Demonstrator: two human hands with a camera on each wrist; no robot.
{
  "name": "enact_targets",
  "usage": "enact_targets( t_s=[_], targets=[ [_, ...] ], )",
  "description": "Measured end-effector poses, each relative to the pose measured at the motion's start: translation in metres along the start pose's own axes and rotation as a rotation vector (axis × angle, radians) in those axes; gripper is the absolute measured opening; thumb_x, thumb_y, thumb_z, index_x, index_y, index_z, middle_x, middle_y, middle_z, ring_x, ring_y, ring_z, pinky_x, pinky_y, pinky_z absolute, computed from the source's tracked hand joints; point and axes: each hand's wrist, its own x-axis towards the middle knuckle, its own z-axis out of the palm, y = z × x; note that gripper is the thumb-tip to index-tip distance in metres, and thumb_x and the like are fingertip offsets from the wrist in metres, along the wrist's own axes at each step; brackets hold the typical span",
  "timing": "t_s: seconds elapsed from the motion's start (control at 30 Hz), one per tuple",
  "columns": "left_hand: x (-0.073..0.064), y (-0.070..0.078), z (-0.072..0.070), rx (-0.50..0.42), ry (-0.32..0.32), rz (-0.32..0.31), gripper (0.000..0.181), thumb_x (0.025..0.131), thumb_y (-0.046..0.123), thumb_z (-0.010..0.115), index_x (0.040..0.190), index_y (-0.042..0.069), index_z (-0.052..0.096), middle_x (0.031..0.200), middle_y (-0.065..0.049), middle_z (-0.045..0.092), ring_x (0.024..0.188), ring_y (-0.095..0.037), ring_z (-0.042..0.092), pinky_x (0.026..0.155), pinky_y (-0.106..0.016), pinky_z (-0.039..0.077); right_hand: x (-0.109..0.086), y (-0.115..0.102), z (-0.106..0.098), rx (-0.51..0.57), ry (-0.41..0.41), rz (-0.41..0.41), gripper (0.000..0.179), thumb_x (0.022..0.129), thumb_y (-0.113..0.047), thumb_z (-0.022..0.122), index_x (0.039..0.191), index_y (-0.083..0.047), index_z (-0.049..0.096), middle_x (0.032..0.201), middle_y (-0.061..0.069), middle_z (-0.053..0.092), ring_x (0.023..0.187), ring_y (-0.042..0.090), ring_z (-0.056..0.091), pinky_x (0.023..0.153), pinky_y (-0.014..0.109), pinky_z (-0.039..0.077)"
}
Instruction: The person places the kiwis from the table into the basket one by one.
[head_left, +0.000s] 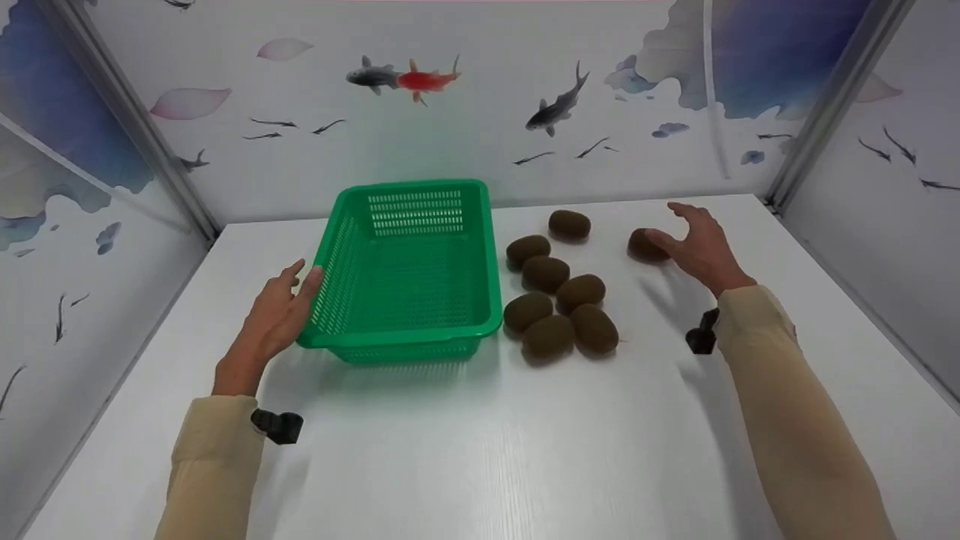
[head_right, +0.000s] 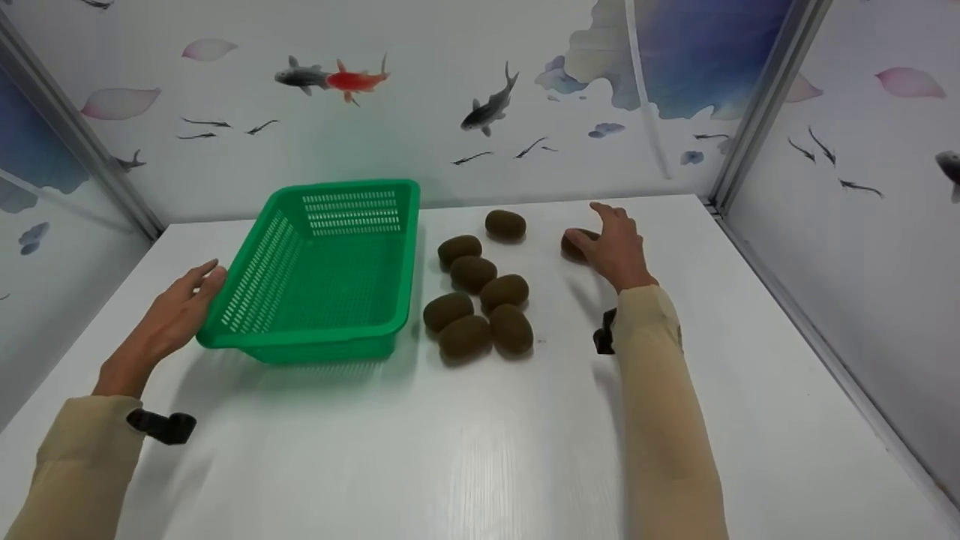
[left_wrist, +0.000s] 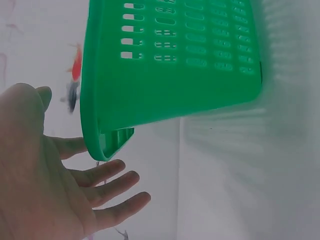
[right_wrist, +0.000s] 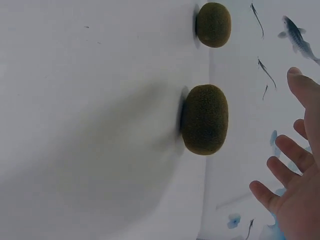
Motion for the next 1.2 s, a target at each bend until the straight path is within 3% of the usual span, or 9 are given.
enact_targets(
  t_s=[0.2,0.33,0.43,0.6,0.7,0.9,1.03,1.2],
  targets=[
    [-0.010,-0.007,0.001,-0.159,-0.012,-0.061,0.084,0.102,0.066,0.018,0.162,0.008,0.012,0.162,-0.029,0.022,0.149,-0.049,0.024,0.119,-0.067,0.025,0.001,0.013,0.004,0.099,-0.064,0.085,0.095,0.096,-0.057,0.058,0.161,-0.004,0.013,0.163,0.029,0.017,0.152,0.047,0.013,0.122,0.063,0.018],
    [-0.015,-0.010,-0.002,-0.296,-0.027,-0.080,0.084,0.102,0.066,0.023,0.161,0.006,0.017,0.162,-0.026,0.025,0.148,-0.046,0.030,0.116,-0.062,0.033,0.002,0.020,0.009,0.124,-0.157,0.131,0.102,0.096,-0.058,0.055,0.161,-0.007,-0.004,0.166,0.028,0.002,0.154,0.047,0.003,0.122,0.065,0.013],
    [-0.015,-0.013,-0.002,-0.373,-0.061,-0.113,0.081,0.103,0.062,0.030,0.161,0.006,0.016,0.162,-0.026,0.026,0.145,-0.046,0.035,0.116,-0.059,0.037,0.002,0.026,0.013,0.133,-0.184,0.152,0.104,0.097,-0.058,0.055,0.161,-0.008,-0.008,0.166,0.027,-0.002,0.154,0.047,0.000,0.123,0.065,0.011],
    [-0.013,-0.017,-0.001,-0.460,-0.096,-0.144,0.074,0.105,0.053,0.036,0.162,0.011,0.015,0.165,-0.023,0.020,0.146,-0.042,0.033,0.118,-0.055,0.036,0.005,0.031,0.019,0.181,-0.150,0.186,0.101,0.096,-0.056,0.059,0.162,-0.009,-0.002,0.167,0.024,0.001,0.153,0.048,0.007,0.123,0.064,0.015],
    [-0.014,-0.020,-0.001,-0.471,-0.105,-0.141,0.069,0.106,0.050,0.037,0.162,0.013,0.016,0.165,-0.021,0.020,0.146,-0.039,0.036,0.115,-0.047,0.043,0.006,0.033,0.021,0.213,-0.103,0.203,0.094,0.097,-0.052,0.059,0.162,-0.011,0.004,0.168,0.022,0.005,0.153,0.047,0.012,0.123,0.062,0.019],
    [-0.014,-0.026,0.000,-0.508,-0.115,-0.159,0.060,0.108,0.036,0.039,0.161,0.015,0.020,0.165,-0.019,0.022,0.141,-0.035,0.041,0.088,-0.021,0.057,0.009,0.033,0.025,0.288,-0.063,0.220,0.090,0.098,-0.046,0.061,0.162,-0.012,0.007,0.168,0.020,0.005,0.154,0.045,0.012,0.124,0.058,0.020],
    [-0.016,-0.034,-0.001,-0.572,-0.114,-0.165,0.061,0.107,0.038,0.043,0.160,0.013,0.025,0.161,-0.015,0.031,0.126,-0.020,0.054,0.083,-0.020,0.057,0.014,0.031,0.028,0.306,-0.103,0.258,0.096,0.096,-0.046,0.063,0.163,-0.013,0.003,0.169,0.019,0.000,0.155,0.043,0.007,0.126,0.057,0.015],
    [-0.016,-0.045,0.002,-0.766,-0.125,-0.153,0.067,0.104,0.041,0.053,0.159,0.011,0.029,0.132,0.007,0.059,0.106,-0.004,0.065,0.085,-0.022,0.058,0.019,0.027,0.032,0.300,-0.108,0.272,0.097,0.096,-0.043,0.066,0.163,-0.013,0.003,0.169,0.019,-0.001,0.155,0.041,0.006,0.126,0.057,0.013]
  ],
)
